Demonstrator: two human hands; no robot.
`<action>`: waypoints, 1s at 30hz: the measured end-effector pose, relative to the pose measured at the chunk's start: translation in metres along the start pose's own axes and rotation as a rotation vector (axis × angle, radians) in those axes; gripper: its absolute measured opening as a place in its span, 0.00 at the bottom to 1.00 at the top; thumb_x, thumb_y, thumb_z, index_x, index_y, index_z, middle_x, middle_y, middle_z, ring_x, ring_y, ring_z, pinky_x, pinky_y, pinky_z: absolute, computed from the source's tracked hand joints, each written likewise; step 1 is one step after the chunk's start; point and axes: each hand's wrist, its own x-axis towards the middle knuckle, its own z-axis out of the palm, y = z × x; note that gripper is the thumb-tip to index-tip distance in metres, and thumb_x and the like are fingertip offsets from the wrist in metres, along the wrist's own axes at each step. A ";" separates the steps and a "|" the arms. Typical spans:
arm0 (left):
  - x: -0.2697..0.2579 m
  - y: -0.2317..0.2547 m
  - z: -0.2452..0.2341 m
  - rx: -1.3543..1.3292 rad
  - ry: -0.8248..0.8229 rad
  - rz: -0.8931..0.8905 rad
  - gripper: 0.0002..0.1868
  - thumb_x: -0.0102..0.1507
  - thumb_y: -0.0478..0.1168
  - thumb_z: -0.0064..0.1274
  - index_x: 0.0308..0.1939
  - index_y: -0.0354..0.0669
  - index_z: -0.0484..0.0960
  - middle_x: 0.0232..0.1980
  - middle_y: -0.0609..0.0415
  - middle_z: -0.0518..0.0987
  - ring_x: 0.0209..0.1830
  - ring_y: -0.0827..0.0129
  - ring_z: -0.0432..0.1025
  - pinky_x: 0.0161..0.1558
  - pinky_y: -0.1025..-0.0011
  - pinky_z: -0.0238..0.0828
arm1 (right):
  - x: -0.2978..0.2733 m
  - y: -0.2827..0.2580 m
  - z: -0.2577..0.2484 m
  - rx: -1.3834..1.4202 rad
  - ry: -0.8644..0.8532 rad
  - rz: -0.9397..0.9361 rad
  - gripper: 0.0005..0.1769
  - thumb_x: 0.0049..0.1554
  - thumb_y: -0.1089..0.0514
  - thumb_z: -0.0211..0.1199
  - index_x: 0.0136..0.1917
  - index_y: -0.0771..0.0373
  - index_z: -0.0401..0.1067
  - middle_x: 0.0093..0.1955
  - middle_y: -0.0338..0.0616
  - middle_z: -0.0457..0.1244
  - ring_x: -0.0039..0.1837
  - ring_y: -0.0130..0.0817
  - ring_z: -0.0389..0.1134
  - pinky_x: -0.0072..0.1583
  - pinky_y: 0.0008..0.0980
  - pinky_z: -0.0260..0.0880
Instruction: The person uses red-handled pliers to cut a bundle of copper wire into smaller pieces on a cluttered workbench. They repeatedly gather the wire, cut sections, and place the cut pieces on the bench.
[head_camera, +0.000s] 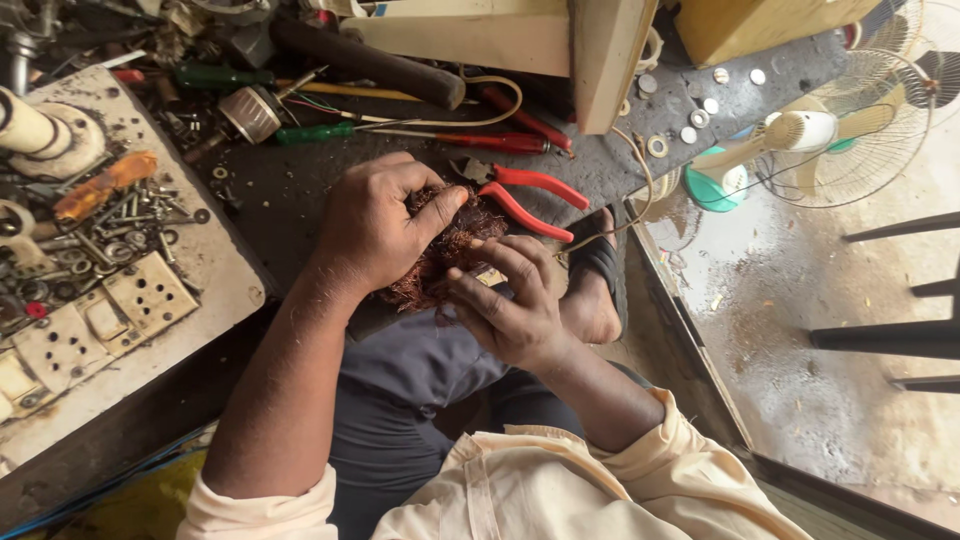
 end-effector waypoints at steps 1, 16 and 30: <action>0.000 -0.001 0.000 0.017 -0.001 0.001 0.13 0.65 0.46 0.64 0.34 0.39 0.85 0.34 0.49 0.81 0.34 0.55 0.78 0.36 0.60 0.74 | 0.001 0.002 0.001 0.033 0.002 0.004 0.26 0.49 0.59 0.78 0.61 0.56 0.76 0.67 0.52 0.61 0.65 0.54 0.64 0.66 0.51 0.67; 0.000 -0.005 0.001 -0.012 0.010 -0.034 0.14 0.65 0.46 0.65 0.35 0.38 0.85 0.34 0.50 0.81 0.33 0.59 0.79 0.35 0.63 0.74 | -0.001 0.030 0.011 0.334 0.104 0.325 0.11 0.57 0.73 0.71 0.52 0.66 0.76 0.57 0.47 0.67 0.59 0.38 0.72 0.60 0.32 0.73; 0.003 -0.010 0.001 -0.008 -0.021 -0.062 0.12 0.67 0.44 0.63 0.37 0.38 0.86 0.35 0.51 0.82 0.36 0.63 0.79 0.38 0.66 0.74 | 0.006 0.042 0.023 0.205 0.112 0.301 0.12 0.60 0.71 0.69 0.56 0.64 0.74 0.56 0.50 0.67 0.55 0.44 0.73 0.53 0.36 0.74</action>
